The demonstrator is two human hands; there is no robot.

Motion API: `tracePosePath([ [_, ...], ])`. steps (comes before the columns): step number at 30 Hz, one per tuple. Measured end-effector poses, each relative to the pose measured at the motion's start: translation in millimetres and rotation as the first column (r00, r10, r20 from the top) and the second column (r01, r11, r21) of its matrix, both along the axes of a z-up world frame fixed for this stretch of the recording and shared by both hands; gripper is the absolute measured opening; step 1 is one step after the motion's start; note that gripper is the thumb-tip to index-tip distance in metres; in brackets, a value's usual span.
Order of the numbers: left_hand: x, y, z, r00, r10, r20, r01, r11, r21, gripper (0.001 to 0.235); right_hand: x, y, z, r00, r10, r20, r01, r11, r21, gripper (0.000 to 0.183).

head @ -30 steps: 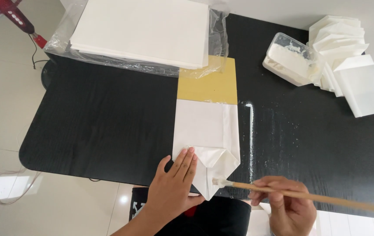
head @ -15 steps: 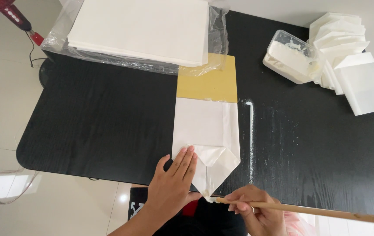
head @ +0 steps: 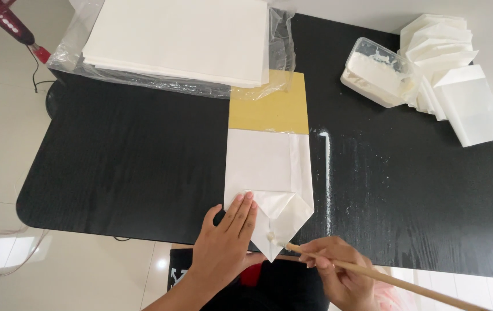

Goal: The person applies white adhesive to the edges of a folded white paper piece using a brush, then folds and presses the edges to adhere them. The person repeats the gluing and folding process on another section of the paper.

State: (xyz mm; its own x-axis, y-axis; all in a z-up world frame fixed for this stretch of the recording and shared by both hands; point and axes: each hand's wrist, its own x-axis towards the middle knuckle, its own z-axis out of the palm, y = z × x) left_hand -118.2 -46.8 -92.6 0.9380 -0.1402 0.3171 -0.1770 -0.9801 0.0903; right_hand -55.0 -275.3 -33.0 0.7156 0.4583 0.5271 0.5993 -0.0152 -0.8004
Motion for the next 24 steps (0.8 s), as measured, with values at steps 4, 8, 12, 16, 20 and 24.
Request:
tracePosePath([
  [4, -2, 1, 5, 1.0, -0.005, 0.028, 0.004, 0.999, 0.049, 0.11, -4, -4, 3, 0.999, 0.0, -0.036, -0.002, 0.999, -0.054, 0.013],
  [8, -1, 1, 2, 1.0, -0.006, 0.029, 0.005, 1.0, 0.027, 0.103, -5, -9, 11, 0.971, 0.021, -0.239, -0.02, 1.0, 0.008, 0.011],
  [12, -1, 1, 4, 0.999, -0.007, 0.032, 0.006, 1.0, 0.023, 0.102, 5, -16, 14, 0.972, -0.084, -0.218, 0.12, 0.98, 0.157, 0.01],
  [16, -1, 0, -1, 1.0, -0.008, 0.001, 0.008, 1.0, -0.025, 0.103, 18, -17, 5, 0.979, -0.129, -0.157, 0.134, 0.991, 0.019, 0.012],
  [20, 0, 1, 1, 0.999, -0.008, 0.032, 0.009, 1.0, -0.015, 0.108, 19, -16, -4, 0.978, 0.022, -0.209, -0.017, 1.0, 0.023, 0.013],
  [24, 1, 1, 0, 1.0, -0.006, -0.004, 0.006, 1.0, -0.029, 0.104, 19, -22, -4, 0.981, 0.024, -0.192, -0.035, 0.998, -0.056, 0.014],
])
